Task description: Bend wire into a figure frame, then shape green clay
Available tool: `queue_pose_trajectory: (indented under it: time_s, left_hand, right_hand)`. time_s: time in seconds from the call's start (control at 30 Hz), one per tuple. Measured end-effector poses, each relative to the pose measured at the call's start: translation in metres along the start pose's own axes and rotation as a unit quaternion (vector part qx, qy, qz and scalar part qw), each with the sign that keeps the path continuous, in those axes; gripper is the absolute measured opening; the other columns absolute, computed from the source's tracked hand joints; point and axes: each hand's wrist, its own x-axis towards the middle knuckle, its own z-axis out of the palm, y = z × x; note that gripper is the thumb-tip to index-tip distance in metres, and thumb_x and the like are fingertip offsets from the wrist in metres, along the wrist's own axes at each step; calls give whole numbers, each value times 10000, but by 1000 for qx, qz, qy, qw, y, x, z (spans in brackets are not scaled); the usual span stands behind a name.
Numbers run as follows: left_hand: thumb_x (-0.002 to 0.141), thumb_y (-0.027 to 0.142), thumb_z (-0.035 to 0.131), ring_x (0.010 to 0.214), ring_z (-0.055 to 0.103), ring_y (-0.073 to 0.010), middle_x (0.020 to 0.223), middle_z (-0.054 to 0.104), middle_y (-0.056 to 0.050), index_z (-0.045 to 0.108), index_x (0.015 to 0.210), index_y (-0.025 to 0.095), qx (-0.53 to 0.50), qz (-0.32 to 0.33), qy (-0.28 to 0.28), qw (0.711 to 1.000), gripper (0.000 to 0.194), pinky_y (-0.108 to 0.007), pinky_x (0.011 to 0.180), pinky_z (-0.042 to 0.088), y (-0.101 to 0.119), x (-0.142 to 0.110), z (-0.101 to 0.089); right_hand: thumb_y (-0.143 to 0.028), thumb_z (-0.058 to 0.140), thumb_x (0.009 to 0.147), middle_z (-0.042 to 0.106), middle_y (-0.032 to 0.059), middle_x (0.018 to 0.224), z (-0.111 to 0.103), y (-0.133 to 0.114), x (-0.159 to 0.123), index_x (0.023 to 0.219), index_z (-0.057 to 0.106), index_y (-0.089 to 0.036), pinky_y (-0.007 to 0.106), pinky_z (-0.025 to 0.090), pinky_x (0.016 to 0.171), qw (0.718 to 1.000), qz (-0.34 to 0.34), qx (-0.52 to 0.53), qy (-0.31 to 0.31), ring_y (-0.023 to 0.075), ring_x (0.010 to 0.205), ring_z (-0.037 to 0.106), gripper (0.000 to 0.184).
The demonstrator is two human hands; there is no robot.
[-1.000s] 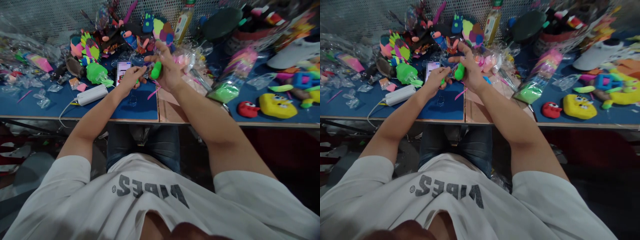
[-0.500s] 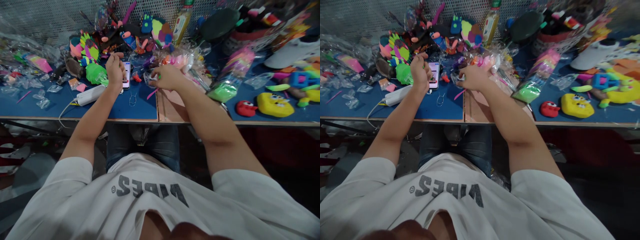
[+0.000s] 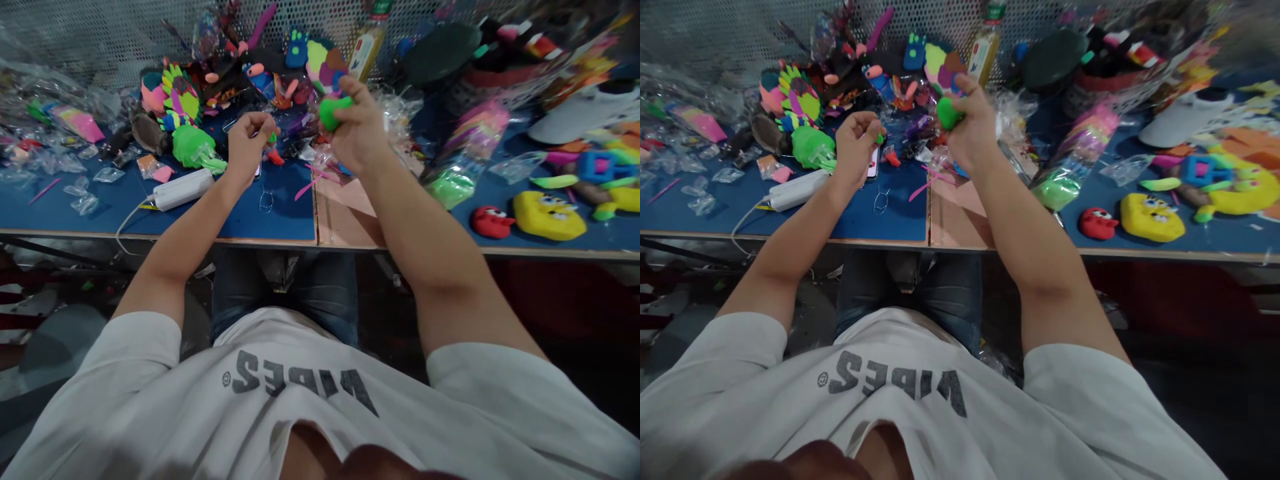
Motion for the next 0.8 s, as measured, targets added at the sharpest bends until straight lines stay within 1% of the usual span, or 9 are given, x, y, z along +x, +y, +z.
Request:
queue_pose_trajectory:
  time_s: [0.03,0.13,0.3,0.37,0.43,0.53,0.6,0.7,0.8]
  left_hand:
    - [1040,542,934,1070,757,-168,1003,819,7,755,990,298,6,27,18,999,307,-318,944,574,1,-5,5]
    - [1082,521,913,950,745,-172,946,809,-19,758,899,265,33,37,43,998,351,-337,878,594,0,-15,15]
    - [1075,872,733,890,718,-189,860,759,-41,763,882,247,12,-45,28,999,655,-325,784,566,1,-23,27]
    - [1075,958,621,910,703,-186,868,777,-50,776,914,249,-13,-47,-12,999,743,-321,778,549,5,-29,32]
    - [1053,935,692,937,703,-182,901,780,-45,787,914,244,-24,-13,-58,998,711,-320,802,554,10,-36,34]
    - [937,718,992,905,710,-176,864,717,-20,783,816,227,13,37,-94,995,546,-321,815,555,18,-45,34]
    - [906,602,1058,855,716,-178,828,710,-20,797,786,225,53,55,-106,991,474,-326,795,553,21,-50,33]
    - [1005,713,929,688,689,-175,784,752,-34,829,833,243,66,71,-100,990,510,-345,671,526,21,-50,30]
    - [1066,916,690,454,502,-136,604,656,-14,775,743,258,61,99,-12,993,738,-359,504,324,21,-45,28]
  right_hand:
    - [-1119,565,798,833,-16,1530,15,-3,-6,1579,622,-537,661,652,1055,999,12,33,10,371,1261,725,976]
    - [-971,926,618,896,9,1289,56,-17,-26,1542,621,-468,638,654,1148,994,29,98,24,345,1199,773,1096]
    - [-741,897,878,863,110,1337,83,-32,-49,1440,698,-413,693,689,1089,997,-58,-47,-7,420,1203,812,680]
    - [-648,918,911,831,129,1422,85,-34,-52,1329,758,-401,745,640,1196,987,-100,-122,-12,464,1343,748,511]
    - [-621,935,915,774,127,1542,89,-35,-53,1260,789,-395,799,542,1321,973,-147,-179,-11,496,1490,649,438]
    - [-636,956,888,685,106,1650,94,-34,-56,1335,782,-414,873,451,1364,964,-164,-209,18,528,1581,554,529]
    - [-655,972,856,661,102,1651,96,-34,-58,1394,748,-439,871,471,1337,965,-144,-212,51,523,1580,542,621]
    - [-758,1028,733,646,164,1626,94,-33,-59,1441,700,-412,839,507,1316,966,-142,-204,78,521,1563,548,853]
    - [-948,964,678,646,150,1662,90,-34,-58,1547,680,-442,812,486,1354,968,-157,-192,38,531,1608,515,1046]
